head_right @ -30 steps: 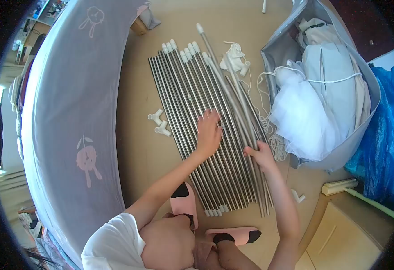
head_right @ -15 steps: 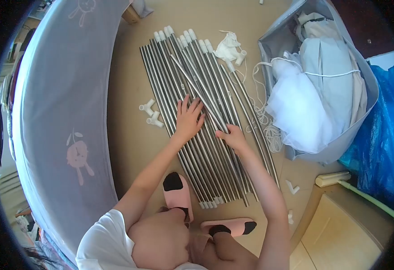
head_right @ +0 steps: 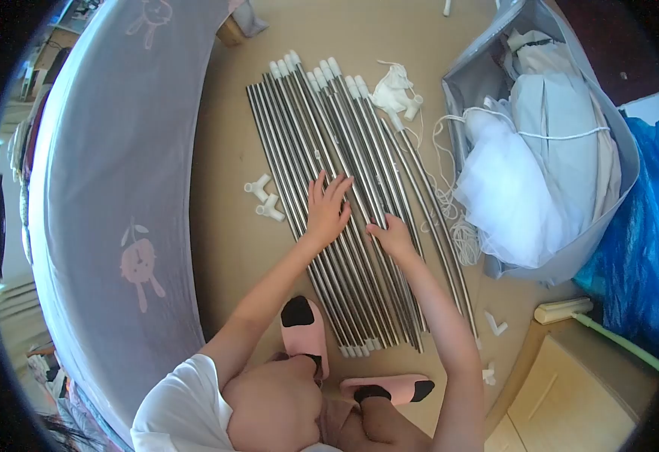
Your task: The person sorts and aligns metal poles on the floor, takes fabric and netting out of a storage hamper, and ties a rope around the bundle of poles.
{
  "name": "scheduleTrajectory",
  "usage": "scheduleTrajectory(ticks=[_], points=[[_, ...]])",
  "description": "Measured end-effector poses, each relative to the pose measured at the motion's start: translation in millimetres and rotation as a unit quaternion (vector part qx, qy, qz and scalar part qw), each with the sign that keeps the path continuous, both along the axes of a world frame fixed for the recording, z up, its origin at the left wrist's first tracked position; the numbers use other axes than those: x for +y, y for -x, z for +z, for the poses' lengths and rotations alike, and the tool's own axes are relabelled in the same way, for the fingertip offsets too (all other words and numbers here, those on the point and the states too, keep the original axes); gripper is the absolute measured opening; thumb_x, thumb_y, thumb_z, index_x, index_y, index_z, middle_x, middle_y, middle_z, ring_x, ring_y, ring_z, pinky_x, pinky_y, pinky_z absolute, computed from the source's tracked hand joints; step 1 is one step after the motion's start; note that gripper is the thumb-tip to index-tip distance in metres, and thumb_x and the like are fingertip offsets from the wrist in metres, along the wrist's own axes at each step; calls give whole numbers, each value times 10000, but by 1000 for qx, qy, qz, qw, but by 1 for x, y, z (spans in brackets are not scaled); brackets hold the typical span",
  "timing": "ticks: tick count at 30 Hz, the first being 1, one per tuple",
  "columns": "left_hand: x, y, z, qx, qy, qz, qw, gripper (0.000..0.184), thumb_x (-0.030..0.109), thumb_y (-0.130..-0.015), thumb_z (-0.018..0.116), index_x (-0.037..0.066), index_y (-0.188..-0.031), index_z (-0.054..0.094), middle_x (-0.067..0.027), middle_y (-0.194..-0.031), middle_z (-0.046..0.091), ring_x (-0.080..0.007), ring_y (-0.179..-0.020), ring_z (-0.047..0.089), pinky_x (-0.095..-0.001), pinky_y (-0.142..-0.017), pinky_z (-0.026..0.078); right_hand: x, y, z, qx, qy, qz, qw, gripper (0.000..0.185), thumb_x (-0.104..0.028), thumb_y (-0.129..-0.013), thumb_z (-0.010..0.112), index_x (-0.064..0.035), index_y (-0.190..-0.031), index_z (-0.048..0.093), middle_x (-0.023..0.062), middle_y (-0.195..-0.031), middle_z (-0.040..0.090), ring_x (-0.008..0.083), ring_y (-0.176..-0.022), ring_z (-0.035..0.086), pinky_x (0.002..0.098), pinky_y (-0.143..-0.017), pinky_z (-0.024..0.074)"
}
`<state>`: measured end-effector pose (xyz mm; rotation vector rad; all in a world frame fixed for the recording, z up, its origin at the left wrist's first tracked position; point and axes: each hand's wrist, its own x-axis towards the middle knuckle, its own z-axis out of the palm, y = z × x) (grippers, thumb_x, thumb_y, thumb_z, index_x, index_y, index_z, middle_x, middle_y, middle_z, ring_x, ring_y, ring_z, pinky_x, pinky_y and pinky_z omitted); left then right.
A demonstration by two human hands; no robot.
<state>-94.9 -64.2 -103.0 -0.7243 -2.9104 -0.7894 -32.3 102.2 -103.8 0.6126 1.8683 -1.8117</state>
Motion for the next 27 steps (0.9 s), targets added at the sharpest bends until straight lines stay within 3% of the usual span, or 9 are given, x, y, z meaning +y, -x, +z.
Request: scheduleTrajectory(ticks=[2,9,13,15,17,21,23,25,27], points=[[1,-1,1,23,32,2,999,475,118,-759,523,142,-1220,412,-108,-1263,380,-375,-1236,227,-518,-1021,157,-4,0,-9,2,-115,46,992,117,-119,-796,587,-45,-885,571,10,-750,600,61,-559,470,205,-473,352],[-5,-2,-1,21,48,1,999,431,89,-781,479,102,-1209,433,-105,-1350,295,-355,-1276,178,-502,-1024,154,-10,-5,24,-61,-41,24,997,189,-155,-804,589,-53,-961,566,21,-874,581,120,-805,562,262,-647,485],[-1,5,-1,6,48,-18,999,390,125,-817,433,103,-1206,444,-88,-1372,281,-325,-1289,175,-503,-1024,158,2,-7,34,-55,15,-36,998,218,-176,-802,583,-19,-954,570,26,-748,586,100,-637,543,222,-495,439],[2,6,-4,-3,60,-17,998,402,199,-844,426,102,-1234,419,-87,-1372,285,-321,-1292,169,-506,-1024,155,16,-9,36,-56,1,-31,998,230,-184,-815,576,-18,-974,576,25,-714,575,91,-654,537,222,-537,438],[4,5,-3,12,51,-11,999,445,262,-854,439,106,-1267,385,-84,-1376,277,-322,-1295,159,-506,-1026,146,33,-16,16,81,-99,-54,990,222,-207,-823,585,-41,-971,580,-33,-654,525,27,-513,435,161,-460,333],[11,3,-4,48,80,-37,995,476,289,-862,449,140,-1303,348,-88,-1392,242,-353,-1294,138,-507,-1023,146,63,-28,-9,145,-148,-99,973,241,-206,-826,584,-35,-994,586,-45,-640,509,42,-527,421,203,-480,345],[22,3,1,46,78,-64,994,469,278,-864,454,159,-1304,348,-77,-1392,242,-346,-1292,147,-504,-1024,155,68,-29,5,68,-131,-105,983,238,-202,-820,587,-36,-991,583,-19,-663,525,59,-543,437,215,-498,360],[35,1,5,33,56,-134,989,470,272,-860,467,166,-1302,351,-65,-1391,247,-335,-1290,160,-498,-1028,162,72,-33,4,75,-195,-76,975,280,-172,-806,571,14,-1014,553,130,-836,613,206,-784,576,305,-708,434],[49,-1,2,41,65,-187,979,467,273,-858,473,174,-1298,351,-59,-1379,267,-307,-1291,176,-488,-1035,157,75,-34,-1,70,-215,-69,972,295,-165,-795,570,28,-1015,539,175,-868,600,267,-828,583,318,-739,435]])
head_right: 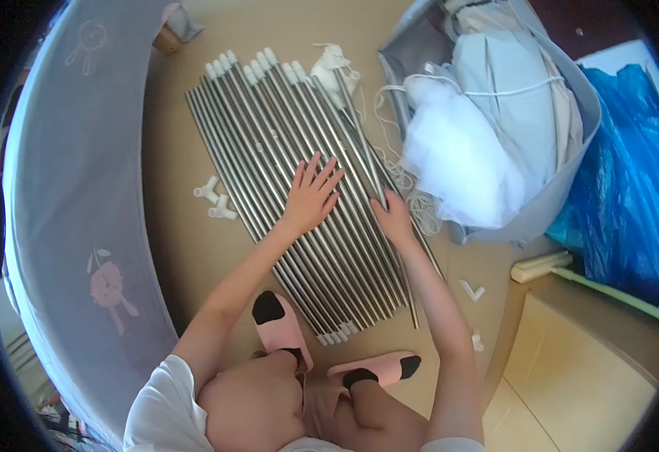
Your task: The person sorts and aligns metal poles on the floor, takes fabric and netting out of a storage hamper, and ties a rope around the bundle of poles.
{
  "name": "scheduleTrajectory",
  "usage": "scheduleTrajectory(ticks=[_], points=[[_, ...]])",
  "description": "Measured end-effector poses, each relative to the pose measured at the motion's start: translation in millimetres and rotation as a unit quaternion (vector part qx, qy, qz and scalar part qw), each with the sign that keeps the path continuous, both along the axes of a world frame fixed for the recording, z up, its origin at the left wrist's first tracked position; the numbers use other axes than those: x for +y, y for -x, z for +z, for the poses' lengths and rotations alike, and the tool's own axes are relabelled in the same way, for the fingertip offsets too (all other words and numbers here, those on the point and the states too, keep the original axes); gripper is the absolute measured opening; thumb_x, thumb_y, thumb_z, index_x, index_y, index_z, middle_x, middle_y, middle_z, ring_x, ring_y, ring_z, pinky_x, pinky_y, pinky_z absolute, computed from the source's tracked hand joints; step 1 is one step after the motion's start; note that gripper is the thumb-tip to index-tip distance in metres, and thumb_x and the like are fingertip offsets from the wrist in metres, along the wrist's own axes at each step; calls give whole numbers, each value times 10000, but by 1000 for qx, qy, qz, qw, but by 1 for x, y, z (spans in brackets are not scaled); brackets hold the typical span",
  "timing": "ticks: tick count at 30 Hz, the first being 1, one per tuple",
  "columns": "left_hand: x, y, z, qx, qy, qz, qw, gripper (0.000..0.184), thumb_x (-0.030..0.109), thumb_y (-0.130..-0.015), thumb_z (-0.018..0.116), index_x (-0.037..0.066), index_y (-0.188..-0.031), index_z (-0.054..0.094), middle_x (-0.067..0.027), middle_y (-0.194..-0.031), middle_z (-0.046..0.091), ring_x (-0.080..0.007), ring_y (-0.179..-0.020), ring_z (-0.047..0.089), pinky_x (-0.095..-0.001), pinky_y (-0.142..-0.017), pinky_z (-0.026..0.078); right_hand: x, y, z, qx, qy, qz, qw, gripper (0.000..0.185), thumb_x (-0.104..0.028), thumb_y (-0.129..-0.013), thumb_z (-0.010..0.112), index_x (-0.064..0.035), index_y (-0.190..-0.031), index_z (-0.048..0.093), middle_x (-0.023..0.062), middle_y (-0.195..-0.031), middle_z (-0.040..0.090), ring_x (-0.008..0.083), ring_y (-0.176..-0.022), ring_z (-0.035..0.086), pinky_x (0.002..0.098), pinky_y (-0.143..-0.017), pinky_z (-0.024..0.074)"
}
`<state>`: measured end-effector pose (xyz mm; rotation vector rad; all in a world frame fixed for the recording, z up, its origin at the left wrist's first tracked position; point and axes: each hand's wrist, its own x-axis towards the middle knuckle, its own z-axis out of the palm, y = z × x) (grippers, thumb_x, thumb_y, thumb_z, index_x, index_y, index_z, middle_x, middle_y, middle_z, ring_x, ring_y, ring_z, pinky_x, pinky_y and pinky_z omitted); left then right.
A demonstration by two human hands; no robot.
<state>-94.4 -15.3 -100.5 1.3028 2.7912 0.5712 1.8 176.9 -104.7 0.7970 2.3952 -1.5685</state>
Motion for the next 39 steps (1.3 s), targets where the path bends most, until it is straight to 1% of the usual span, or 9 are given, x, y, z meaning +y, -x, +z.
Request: scheduleTrajectory(ticks=[2,4,7,16,18,25,34,36,39], points=[[12,-1,-1,-4,2,-36,999,463,277,-856,474,183,-1294,355,-58,-1373,277,-299,-1288,186,-481,-1036,161,1,3,-5,82,-56,43,994,299,-155,-785,572,41,-1008,534,194,-895,591,299,-842,580,334,-747,437],[18,-2,-3,-2,9,-55,998,456,291,-850,474,201,-1285,368,-48,-1372,280,-281,-1278,216,-469,-1033,175,5,7,-13,62,-34,33,997,339,-133,-769,576,34,-1059,518,200,-972,571,320,-902,560,350,-791,428],[21,-2,-6,-13,-6,-49,999,452,287,-842,483,206,-1275,384,-40,-1365,294,-253,-1276,232,-462,-1033,180,-2,16,3,133,-116,87,980,508,-44,-756,556,-16,-1236,396,188,-1117,491,331,-1013,493,357,-856,399],[20,-3,-4,-6,-13,-37,999,420,290,-827,500,180,-1229,439,-56,-1311,368,-256,-1262,261,-459,-1032,180,-22,44,0,150,-192,146,959,519,-18,-782,530,-75,-1271,367,164,-1136,449,342,-1009,470,378,-846,409],[20,-4,-5,-18,-11,-27,999,438,290,-825,505,184,-1242,426,-58,-1316,363,-256,-1259,265,-457,-1029,184,-27,46,-2,135,-277,139,941,482,-36,-806,497,-39,-1267,358,164,-1128,435,343,-996,457,379,-837,406],[20,-5,-6,-6,-22,-27,999,452,282,-831,500,204,-1265,403,-58,-1326,351,-258,-1256,267,-449,-1028,186,-19,56,-5,96,-312,65,943,468,-14,-764,489,40,-1218,391,159,-1029,453,334,-926,464,397,-811,400],[20,-6,-6,3,-25,-26,999,424,283,-838,495,215,-1250,422,-60,-1320,359,-265,-1248,281,-445,-1022,204,-14,63,2,155,-234,73,957,319,18,-757,480,-8,-1065,557,193,-922,528,338,-878,520,401,-765,424],[20,-6,-8,12,-25,-20,999,422,282,-834,500,221,-1245,426,-63,-1318,362,-266,-1246,285,-445,-1019,210,-6,65,-8,223,-249,94,938,301,28,-743,512,-6,-1036,572,165,-828,548,329,-788,531,377,-731,432],[26,-9,-9,16,-7,-18,1000,406,280,-832,501,222,-1228,436,-56,-1323,352,-268,-1255,264,-449,-1022,199,25,58,2,167,-123,105,973,280,3,-796,467,-1,-1061,558,183,-972,592,300,-904,567,336,-811,431]])
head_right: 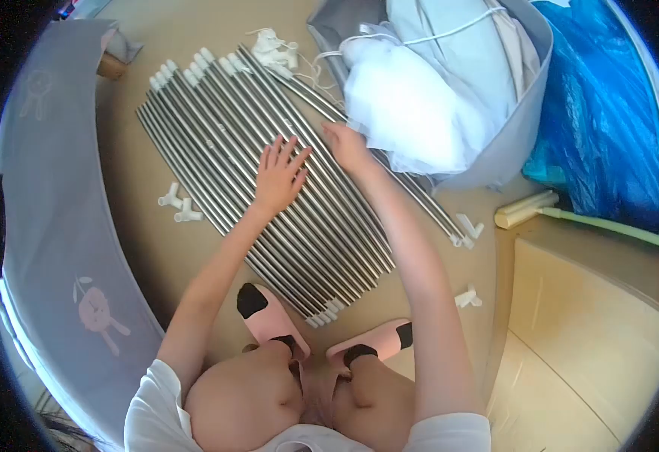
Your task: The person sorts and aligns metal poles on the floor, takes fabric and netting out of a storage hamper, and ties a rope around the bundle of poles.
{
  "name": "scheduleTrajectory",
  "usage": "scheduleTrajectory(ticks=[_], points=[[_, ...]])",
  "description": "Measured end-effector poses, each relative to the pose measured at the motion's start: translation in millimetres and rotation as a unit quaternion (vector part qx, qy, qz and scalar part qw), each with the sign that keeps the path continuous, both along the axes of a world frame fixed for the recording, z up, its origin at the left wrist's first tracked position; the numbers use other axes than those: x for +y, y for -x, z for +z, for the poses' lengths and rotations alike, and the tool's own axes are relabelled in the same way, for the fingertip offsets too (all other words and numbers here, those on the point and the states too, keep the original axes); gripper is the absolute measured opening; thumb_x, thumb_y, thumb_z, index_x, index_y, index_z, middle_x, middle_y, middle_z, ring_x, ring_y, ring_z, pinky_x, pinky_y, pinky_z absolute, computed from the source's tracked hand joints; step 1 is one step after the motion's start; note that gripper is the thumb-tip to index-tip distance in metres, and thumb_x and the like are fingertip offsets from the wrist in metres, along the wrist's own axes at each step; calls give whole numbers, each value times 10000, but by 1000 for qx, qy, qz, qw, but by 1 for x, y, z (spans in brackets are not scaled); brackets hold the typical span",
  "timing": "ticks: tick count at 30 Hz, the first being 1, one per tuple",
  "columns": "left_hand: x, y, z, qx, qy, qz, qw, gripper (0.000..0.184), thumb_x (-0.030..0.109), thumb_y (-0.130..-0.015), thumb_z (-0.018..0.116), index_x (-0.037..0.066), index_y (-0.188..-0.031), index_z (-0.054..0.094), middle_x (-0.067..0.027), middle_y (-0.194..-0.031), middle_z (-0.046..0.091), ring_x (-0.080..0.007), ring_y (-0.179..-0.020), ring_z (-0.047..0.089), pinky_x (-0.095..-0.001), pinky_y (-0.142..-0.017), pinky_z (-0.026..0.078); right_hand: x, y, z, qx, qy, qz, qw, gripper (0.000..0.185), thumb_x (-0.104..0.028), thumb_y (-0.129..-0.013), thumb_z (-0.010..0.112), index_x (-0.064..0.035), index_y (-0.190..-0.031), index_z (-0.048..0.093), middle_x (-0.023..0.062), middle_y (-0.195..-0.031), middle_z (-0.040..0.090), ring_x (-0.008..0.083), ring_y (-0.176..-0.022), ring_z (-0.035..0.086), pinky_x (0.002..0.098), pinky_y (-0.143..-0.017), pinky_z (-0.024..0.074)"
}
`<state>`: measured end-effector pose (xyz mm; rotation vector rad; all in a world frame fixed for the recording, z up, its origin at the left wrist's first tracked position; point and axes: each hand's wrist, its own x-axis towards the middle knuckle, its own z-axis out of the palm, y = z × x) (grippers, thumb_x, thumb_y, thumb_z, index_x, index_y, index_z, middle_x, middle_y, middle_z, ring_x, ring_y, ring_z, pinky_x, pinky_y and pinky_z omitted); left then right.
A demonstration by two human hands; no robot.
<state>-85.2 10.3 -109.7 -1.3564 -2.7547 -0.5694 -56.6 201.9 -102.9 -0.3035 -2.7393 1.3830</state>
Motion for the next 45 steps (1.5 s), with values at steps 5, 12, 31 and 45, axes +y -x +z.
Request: scheduleTrajectory(ticks=[5,12,31,45], points=[[11,26,14,5,-17,-50,999,412,242,-831,494,211,-1236,428,-44,-1325,347,-266,-1261,253,-447,-1025,199,34,-30,-1,-22,-58,-6,998,255,-44,-797,465,-52,-1016,594,147,-949,608,283,-902,573,352,-812,432],[23,49,-3,38,36,-89,995,404,376,-857,432,254,-1242,424,-23,-1333,345,-239,-1280,223,-462,-1041,159,26,-21,6,-80,-142,17,986,225,-39,-810,468,-21,-1004,582,152,-1019,581,296,-964,544,340,-865,404],[15,49,-8,-49,-18,-62,997,444,407,-826,456,198,-1218,454,-47,-1303,372,-260,-1267,238,-457,-1042,157,-25,197,-18,60,-477,179,858,433,-172,-832,380,-111,-1261,397,25,-1329,367,230,-1252,293,373,-1004,263],[16,50,-5,-70,-14,-45,996,491,421,-831,444,208,-1271,397,-59,-1298,368,-294,-1258,245,-463,-1041,164,2,235,-6,55,-603,163,779,159,-234,-785,513,-102,-813,596,34,-848,588,220,-876,525,395,-751,420]])
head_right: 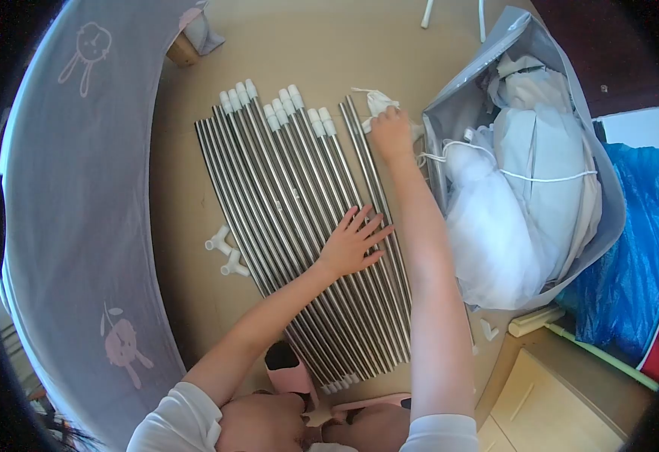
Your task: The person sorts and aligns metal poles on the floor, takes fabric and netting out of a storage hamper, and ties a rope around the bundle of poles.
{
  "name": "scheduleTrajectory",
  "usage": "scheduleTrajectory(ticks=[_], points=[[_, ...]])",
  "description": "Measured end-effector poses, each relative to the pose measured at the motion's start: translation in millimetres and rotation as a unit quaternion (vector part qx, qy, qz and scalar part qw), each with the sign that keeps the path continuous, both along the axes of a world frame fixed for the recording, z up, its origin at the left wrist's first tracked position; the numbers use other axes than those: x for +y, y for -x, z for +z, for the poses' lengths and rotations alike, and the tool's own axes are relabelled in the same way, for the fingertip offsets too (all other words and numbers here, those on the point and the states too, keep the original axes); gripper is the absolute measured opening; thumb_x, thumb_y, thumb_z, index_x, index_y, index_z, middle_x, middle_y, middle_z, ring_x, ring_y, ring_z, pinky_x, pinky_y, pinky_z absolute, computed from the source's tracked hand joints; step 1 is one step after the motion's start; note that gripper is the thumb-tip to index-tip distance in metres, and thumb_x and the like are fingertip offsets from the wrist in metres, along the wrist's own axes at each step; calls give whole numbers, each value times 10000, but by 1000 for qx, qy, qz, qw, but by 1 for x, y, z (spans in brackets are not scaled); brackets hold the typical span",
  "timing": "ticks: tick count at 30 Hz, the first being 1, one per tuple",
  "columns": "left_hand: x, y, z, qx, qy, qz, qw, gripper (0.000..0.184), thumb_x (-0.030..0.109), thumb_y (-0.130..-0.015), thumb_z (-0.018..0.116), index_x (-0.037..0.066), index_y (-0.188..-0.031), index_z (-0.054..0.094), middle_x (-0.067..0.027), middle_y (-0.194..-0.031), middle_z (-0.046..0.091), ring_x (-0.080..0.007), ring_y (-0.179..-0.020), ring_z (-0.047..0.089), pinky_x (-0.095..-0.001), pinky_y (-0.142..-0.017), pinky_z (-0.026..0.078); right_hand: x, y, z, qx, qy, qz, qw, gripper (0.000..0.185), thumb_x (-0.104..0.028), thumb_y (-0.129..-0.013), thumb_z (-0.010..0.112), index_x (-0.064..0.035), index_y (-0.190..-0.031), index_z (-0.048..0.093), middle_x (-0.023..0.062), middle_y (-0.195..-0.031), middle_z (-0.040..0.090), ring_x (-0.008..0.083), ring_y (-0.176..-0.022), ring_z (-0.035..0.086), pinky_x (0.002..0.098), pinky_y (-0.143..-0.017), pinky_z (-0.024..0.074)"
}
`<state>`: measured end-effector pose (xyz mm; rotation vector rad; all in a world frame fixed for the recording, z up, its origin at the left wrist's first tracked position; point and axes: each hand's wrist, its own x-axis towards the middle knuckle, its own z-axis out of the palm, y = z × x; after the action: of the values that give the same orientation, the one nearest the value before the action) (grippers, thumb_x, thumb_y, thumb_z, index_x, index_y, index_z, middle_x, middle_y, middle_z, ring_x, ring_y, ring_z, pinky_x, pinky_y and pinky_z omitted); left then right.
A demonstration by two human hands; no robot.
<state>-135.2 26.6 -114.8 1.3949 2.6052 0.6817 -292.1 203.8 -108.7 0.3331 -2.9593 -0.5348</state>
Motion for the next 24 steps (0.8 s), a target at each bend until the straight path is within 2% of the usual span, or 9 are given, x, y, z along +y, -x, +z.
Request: scheduleTrajectory(ticks=[1,3,6,7,11,13,15,20,24], points=[[1,0,-1,2,-10,3,1000,491,421,-830,445,203,-1267,400,-57,-1301,363,-297,-1255,248,-464,-1039,170,3,3,0,-1,0,0,1000,159,-234,-785,513,-102,-813,596,34,-848,588,220,-876,525,395,-751,420],[1,0,-3,4,-7,-4,1000,490,421,-825,454,191,-1255,411,-48,-1340,317,-305,-1260,237,-466,-1035,175,12,5,0,43,162,-181,969,192,-246,-794,500,-83,-765,597,83,-763,608,285,-789,567,413,-667,455],[3,1,-2,-6,8,-5,1000,495,426,-822,458,190,-1254,409,-38,-1376,265,-308,-1274,209,-468,-1037,170,14,12,15,65,304,-252,917,235,-260,-796,491,-55,-737,592,121,-707,608,349,-728,578,442,-611,461],[4,2,-1,-15,-6,-2,1000,502,428,-822,457,193,-1262,399,-32,-1392,239,-309,-1287,183,-471,-1038,164,13,15,31,35,350,-305,885,242,-252,-810,490,-28,-792,578,122,-817,611,344,-885,555,448,-665,456],[5,2,0,-12,4,-5,1000,536,432,-819,464,212,-1295,352,-32,-1390,242,-310,-1289,178,-472,-1041,156,16,18,25,260,392,-201,859,178,-188,-795,503,-28,-852,557,139,-902,580,335,-919,534,424,-702,446],[4,3,0,-25,-6,-6,1000,539,430,-817,471,216,-1296,350,-36,-1386,248,-307,-1289,179,-473,-1043,151,6,-5,35,164,342,-36,925,221,-126,-765,525,-30,-965,518,155,-974,533,333,-938,517,419,-744,435],[4,3,0,-18,-17,-1,1000,532,427,-816,474,216,-1291,359,-38,-1372,270,-306,-1288,181,-474,-1044,149,-10,-46,36,4,298,-43,954,265,-99,-771,518,-6,-1018,502,181,-990,514,343,-855,538,415,-727,439],[7,1,-4,-6,7,-4,1000,468,454,-820,452,170,-1191,481,-47,-1274,394,-292,-1295,160,-480,-1052,119,-30,-148,24,-126,352,-181,909,254,-61,-790,478,17,-1029,516,196,-928,547,342,-876,547,392,-763,443],[7,1,-1,20,2,-25,999,456,446,-813,467,137,-1145,514,-34,-1280,402,-275,-1298,164,-487,-1049,117,-24,-184,14,-119,504,-222,826,331,-41,-825,441,25,-1148,464,198,-1091,528,310,-970,541,343,-829,428]])
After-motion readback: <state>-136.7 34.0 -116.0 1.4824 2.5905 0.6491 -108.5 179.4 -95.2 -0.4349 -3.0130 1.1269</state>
